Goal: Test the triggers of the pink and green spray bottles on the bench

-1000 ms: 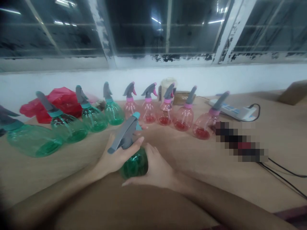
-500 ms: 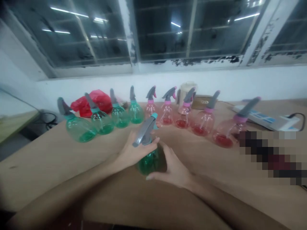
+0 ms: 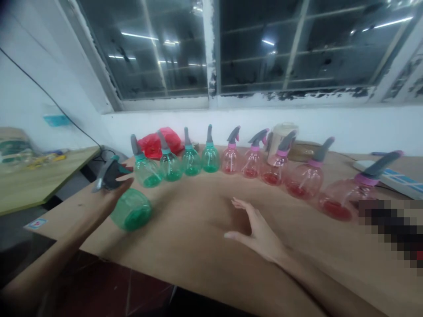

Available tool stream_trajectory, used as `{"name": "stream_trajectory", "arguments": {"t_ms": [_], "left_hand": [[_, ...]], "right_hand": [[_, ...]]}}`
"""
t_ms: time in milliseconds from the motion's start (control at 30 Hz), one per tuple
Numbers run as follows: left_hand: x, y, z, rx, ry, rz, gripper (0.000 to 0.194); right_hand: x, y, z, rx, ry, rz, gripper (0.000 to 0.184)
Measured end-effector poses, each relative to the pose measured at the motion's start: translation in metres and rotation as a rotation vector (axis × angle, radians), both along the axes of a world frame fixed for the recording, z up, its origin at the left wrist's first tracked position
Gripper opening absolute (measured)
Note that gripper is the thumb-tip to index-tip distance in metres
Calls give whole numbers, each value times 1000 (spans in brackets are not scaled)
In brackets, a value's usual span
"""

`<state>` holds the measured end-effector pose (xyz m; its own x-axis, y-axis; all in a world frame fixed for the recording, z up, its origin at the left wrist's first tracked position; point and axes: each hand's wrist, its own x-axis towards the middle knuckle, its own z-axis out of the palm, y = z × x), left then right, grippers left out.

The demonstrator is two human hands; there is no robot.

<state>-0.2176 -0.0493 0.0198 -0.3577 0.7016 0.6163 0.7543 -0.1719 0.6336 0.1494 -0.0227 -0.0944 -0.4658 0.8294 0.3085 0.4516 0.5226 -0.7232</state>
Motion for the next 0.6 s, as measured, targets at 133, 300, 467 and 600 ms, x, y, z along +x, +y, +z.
{"name": "stream_trajectory", "arguments": {"t_ms": [133,300,467,600], "left_hand": [[-38,-5,2,-15,9,268,35],[-63,15,3,-36,47,376,42],[-77,38,4,-37,59,410,48],[-84,46,0,-28,88,387,52]], "right_hand": [[0,0,-1,3,-16,-26,66],[0,1,1,-11,-28,-65,59],[-1,1,1,-24,-47,-101,55],[-1,0,1,-27,-61,-103,52]]}}
